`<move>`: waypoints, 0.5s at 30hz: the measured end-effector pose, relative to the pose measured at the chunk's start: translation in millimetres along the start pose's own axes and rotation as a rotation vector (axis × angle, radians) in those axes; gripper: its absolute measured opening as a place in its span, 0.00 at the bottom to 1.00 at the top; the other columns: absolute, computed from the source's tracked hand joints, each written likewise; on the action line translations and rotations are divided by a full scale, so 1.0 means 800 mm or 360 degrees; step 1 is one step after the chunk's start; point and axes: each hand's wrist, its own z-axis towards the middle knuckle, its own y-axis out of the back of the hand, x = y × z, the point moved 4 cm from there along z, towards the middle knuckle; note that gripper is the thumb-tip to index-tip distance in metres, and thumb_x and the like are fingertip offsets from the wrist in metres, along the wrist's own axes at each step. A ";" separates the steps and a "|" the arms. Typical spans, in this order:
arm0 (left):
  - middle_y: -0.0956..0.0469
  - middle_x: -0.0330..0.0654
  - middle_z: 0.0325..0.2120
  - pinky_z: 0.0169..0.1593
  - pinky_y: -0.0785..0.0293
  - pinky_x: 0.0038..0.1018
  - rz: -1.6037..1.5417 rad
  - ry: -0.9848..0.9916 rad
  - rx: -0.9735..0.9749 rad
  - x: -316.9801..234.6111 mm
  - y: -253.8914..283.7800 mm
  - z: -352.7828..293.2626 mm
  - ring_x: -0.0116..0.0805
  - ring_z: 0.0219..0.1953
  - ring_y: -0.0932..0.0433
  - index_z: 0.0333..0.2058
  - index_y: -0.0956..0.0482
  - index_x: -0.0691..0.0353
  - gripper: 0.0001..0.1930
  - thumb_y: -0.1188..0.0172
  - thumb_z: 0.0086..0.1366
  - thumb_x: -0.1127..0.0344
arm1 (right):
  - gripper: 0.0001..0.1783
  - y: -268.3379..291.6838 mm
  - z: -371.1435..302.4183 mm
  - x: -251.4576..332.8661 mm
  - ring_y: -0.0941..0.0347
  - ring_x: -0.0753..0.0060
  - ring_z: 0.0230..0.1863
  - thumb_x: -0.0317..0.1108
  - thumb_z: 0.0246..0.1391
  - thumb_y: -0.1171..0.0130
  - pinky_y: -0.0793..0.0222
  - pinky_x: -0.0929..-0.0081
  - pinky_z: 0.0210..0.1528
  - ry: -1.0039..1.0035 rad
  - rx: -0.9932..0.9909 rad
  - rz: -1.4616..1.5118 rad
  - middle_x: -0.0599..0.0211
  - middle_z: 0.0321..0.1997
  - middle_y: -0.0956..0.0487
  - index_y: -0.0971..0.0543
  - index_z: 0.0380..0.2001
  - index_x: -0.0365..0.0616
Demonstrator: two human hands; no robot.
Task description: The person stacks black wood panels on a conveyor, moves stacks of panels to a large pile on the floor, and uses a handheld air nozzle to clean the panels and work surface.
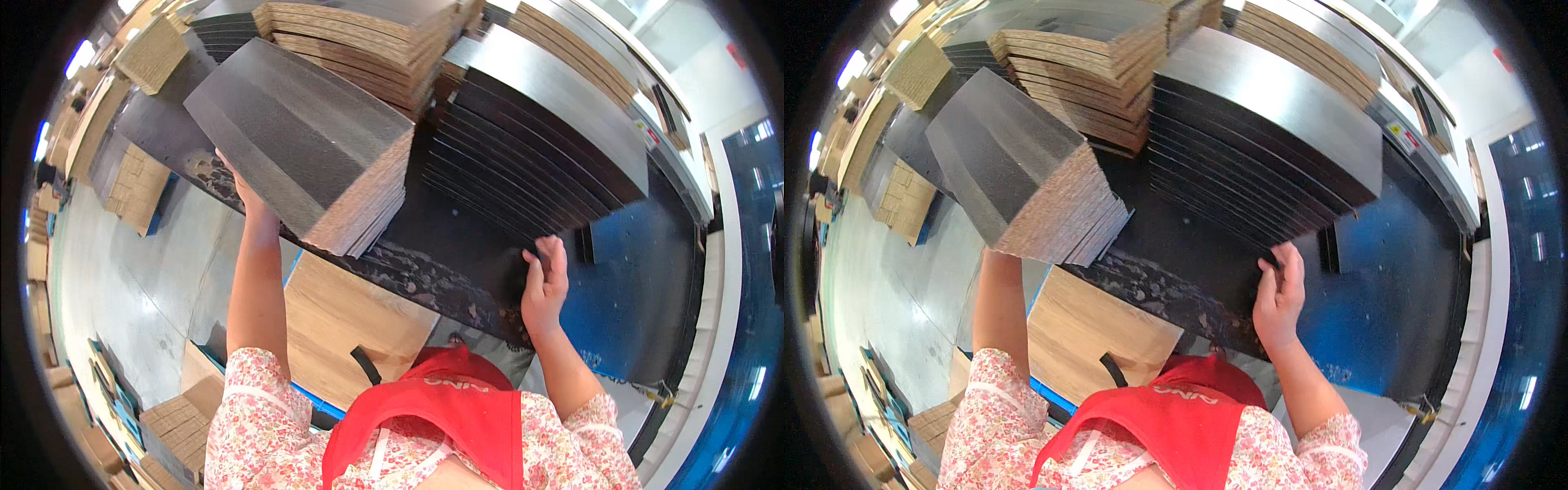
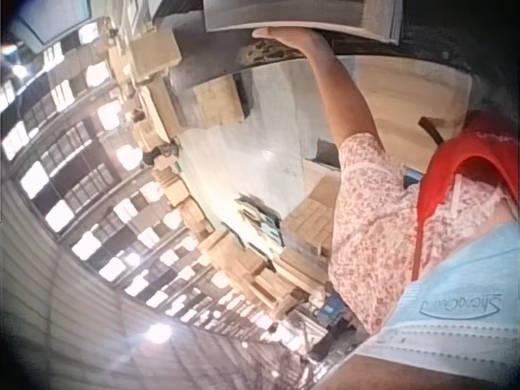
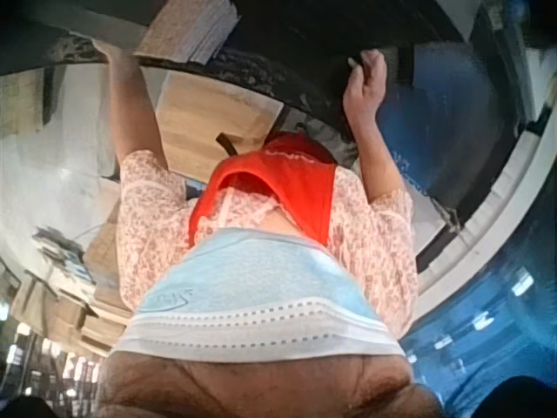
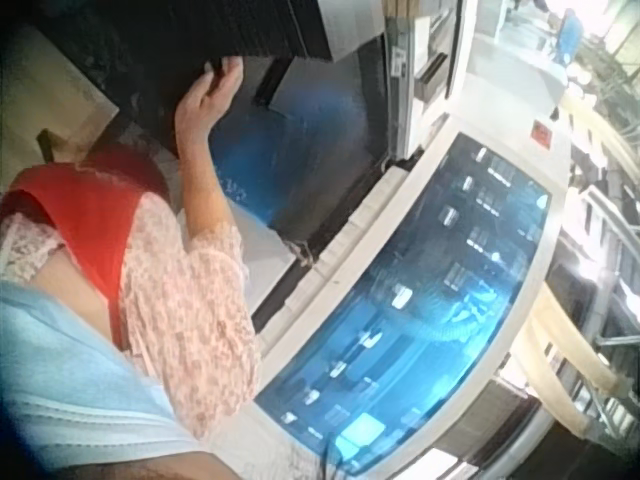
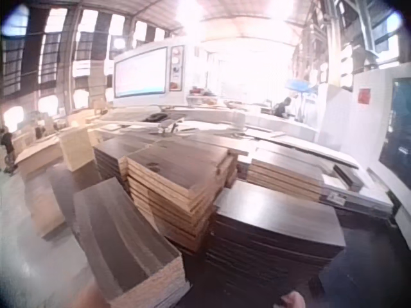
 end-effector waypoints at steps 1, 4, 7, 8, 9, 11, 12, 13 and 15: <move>0.32 0.45 0.59 0.63 0.41 0.33 0.0012 -0.0048 -0.0053 -0.003 -0.008 -0.016 0.39 0.59 0.34 0.63 0.38 0.64 0.41 0.75 0.71 0.33 | 0.24 -0.001 0.000 -0.001 0.34 0.62 0.60 0.17 0.61 0.57 0.27 0.66 0.56 -0.0001 -0.0033 0.0058 0.55 0.60 0.34 0.38 0.62 0.33; 0.32 0.45 0.58 0.64 0.42 0.32 0.0011 -0.0155 -0.0153 0.006 -0.022 -0.059 0.39 0.59 0.34 0.63 0.38 0.64 0.40 0.75 0.72 0.34 | 0.26 0.000 -0.002 -0.007 0.35 0.60 0.62 0.18 0.62 0.58 0.28 0.66 0.57 0.0049 -0.0055 0.0171 0.53 0.63 0.36 0.41 0.64 0.33; 0.31 0.46 0.58 0.64 0.44 0.30 -0.0067 -0.0123 -0.0087 0.022 -0.027 -0.088 0.39 0.60 0.35 0.61 0.37 0.68 0.38 0.77 0.73 0.39 | 0.27 0.001 0.000 -0.006 0.35 0.59 0.63 0.20 0.64 0.59 0.30 0.65 0.59 -0.0014 -0.0006 0.0226 0.52 0.65 0.37 0.43 0.66 0.33; 0.31 0.47 0.58 0.64 0.43 0.30 -0.0008 -0.0184 -0.0140 0.013 -0.047 -0.109 0.39 0.59 0.34 0.60 0.36 0.70 0.39 0.76 0.73 0.39 | 0.26 0.002 0.000 -0.009 0.35 0.59 0.63 0.21 0.64 0.60 0.31 0.65 0.59 0.0014 -0.0016 0.0265 0.52 0.65 0.37 0.43 0.66 0.33; 0.30 0.48 0.57 0.63 0.42 0.30 0.0092 -0.0194 -0.0172 0.008 -0.063 -0.128 0.39 0.58 0.33 0.60 0.35 0.71 0.39 0.75 0.73 0.39 | 0.26 0.003 -0.001 -0.016 0.35 0.59 0.63 0.22 0.65 0.60 0.31 0.65 0.59 0.0043 -0.0028 0.0301 0.52 0.65 0.37 0.43 0.66 0.33; 0.28 0.48 0.54 0.62 0.41 0.30 0.0168 -0.0210 -0.0275 0.005 -0.081 -0.157 0.38 0.56 0.31 0.58 0.33 0.73 0.39 0.74 0.73 0.38 | 0.26 0.001 0.000 -0.018 0.36 0.59 0.64 0.27 0.67 0.62 0.34 0.64 0.62 0.0047 -0.0020 0.0395 0.52 0.66 0.37 0.44 0.67 0.32; 0.27 0.48 0.53 0.61 0.40 0.29 0.0138 -0.0207 -0.0332 0.013 -0.085 -0.168 0.38 0.55 0.31 0.56 0.32 0.74 0.39 0.73 0.73 0.38 | 0.26 0.003 0.001 -0.025 0.37 0.59 0.65 0.30 0.69 0.63 0.36 0.63 0.63 0.0018 -0.0023 0.0445 0.51 0.67 0.37 0.45 0.67 0.32; 0.26 0.47 0.52 0.60 0.39 0.29 0.0201 -0.0204 -0.0371 0.014 -0.094 -0.183 0.38 0.54 0.30 0.55 0.31 0.74 0.40 0.72 0.73 0.38 | 0.27 0.004 0.002 -0.034 0.37 0.58 0.66 0.33 0.70 0.64 0.37 0.61 0.64 -0.0007 -0.0022 0.0494 0.50 0.67 0.37 0.46 0.67 0.31; 0.21 0.51 0.43 0.56 0.34 0.30 0.0272 -0.0198 -0.0501 0.025 -0.107 -0.200 0.39 0.47 0.25 0.45 0.24 0.76 0.42 0.72 0.73 0.37 | 0.28 0.005 0.008 -0.040 0.39 0.59 0.66 0.38 0.71 0.66 0.41 0.62 0.66 -0.0062 -0.0029 0.0580 0.51 0.67 0.37 0.47 0.68 0.31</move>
